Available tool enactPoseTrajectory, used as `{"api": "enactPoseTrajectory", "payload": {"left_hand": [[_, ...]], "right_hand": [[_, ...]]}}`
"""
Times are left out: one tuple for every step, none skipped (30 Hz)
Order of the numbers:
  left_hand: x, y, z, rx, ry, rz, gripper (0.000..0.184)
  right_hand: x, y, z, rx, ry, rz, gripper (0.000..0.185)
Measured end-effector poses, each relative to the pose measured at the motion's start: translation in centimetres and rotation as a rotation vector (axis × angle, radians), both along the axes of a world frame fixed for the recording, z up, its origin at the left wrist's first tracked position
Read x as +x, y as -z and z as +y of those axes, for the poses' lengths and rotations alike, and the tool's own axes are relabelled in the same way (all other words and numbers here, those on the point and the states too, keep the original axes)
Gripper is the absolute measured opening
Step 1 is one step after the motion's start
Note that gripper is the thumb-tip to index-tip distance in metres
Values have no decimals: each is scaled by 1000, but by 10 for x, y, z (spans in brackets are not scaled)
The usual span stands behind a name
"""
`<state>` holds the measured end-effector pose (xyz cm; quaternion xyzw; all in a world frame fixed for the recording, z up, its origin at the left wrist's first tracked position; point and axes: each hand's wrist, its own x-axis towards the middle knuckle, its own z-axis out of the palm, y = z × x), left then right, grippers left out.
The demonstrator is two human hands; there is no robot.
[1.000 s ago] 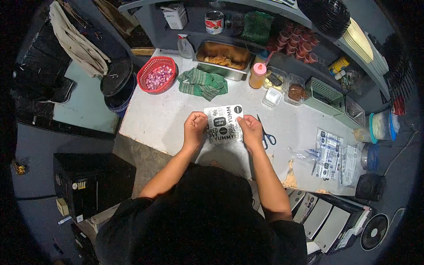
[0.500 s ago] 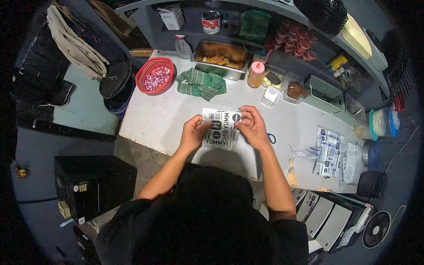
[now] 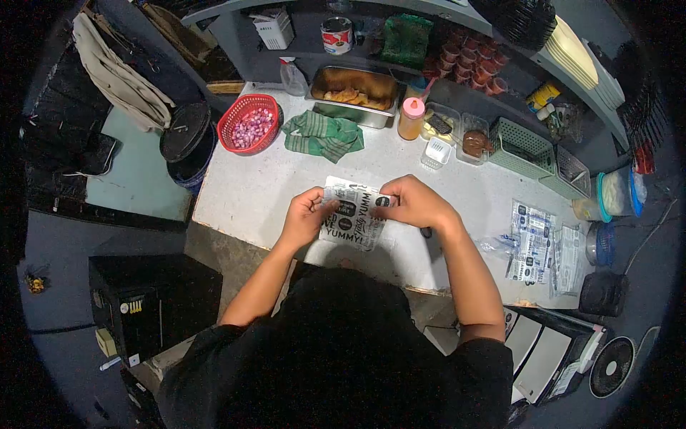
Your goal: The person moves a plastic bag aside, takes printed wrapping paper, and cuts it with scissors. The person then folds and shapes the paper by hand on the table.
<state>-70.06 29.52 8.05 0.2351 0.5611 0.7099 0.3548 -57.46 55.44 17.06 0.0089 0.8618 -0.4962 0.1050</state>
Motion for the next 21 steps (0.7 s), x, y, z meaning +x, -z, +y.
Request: {"api": "enactPoseTrajectory", "payload": {"left_hand": [[0, -1, 0, -1, -1, 0, 11], [1, -2, 0, 7, -1, 3, 10], [2, -3, 1, 14, -1, 7, 10], [2, -6, 1, 13, 1, 8, 10], [3, -9, 1, -15, 9, -3, 9], [4, -11, 1, -43, 16, -13, 8], [4, -11, 2, -45, 20, -11, 8], [6, -11, 3, -60, 25, 13, 7], [7, -11, 4, -75, 30, 37, 5], [8, -11, 3, -77, 34, 37, 5], [8, -9, 3, -128, 43, 98, 3], [9, -8, 4, -178, 52, 158, 1], [9, -5, 4, -179, 58, 158, 1], [9, -2, 4, -203, 47, 202, 1], [8, 2, 4, -228, 36, 246, 2], [9, -3, 4, -229, 40, 246, 2], [8, -8, 3, -208, 43, 177, 2], [8, -13, 2, -187, 45, 109, 1], [8, -16, 1, -187, 48, 108, 1], [8, -19, -1, -101, 49, 41, 1], [6, -20, -1, -11, 46, -22, 3]], "right_hand": [[0, 1, 2, -20, 25, -80, 24], [0, 3, 2, -21, 24, -80, 24], [1, 5, 3, -25, 32, -80, 22], [1, 6, 3, -29, 42, -79, 21], [1, 7, 4, -30, 45, -78, 21], [1, 7, 5, -18, 40, -57, 21], [1, 7, 5, -7, 34, -36, 22], [1, 8, 6, -9, 38, -35, 22], [1, 8, 7, 23, 25, 3, 21], [1, 9, 7, 55, 12, 41, 20], [2, 10, 8, 53, 17, 41, 20], [2, 13, 8, 51, 17, 57, 20], [2, 13, 7, 48, 17, 73, 20], [2, 11, 8, 47, 22, 72, 20], [3, 7, 9, 84, -13, 92, 20], [4, 2, 9, 120, -48, 112, 20], [6, -3, 8, 119, -45, 112, 20], [9, -9, 7, -34, 20, -14, 21], [11, -11, 6, -187, 86, -141, 23], [16, -10, 4, -189, 91, -144, 23], [18, -7, 4, -280, 113, -157, 24]]}}
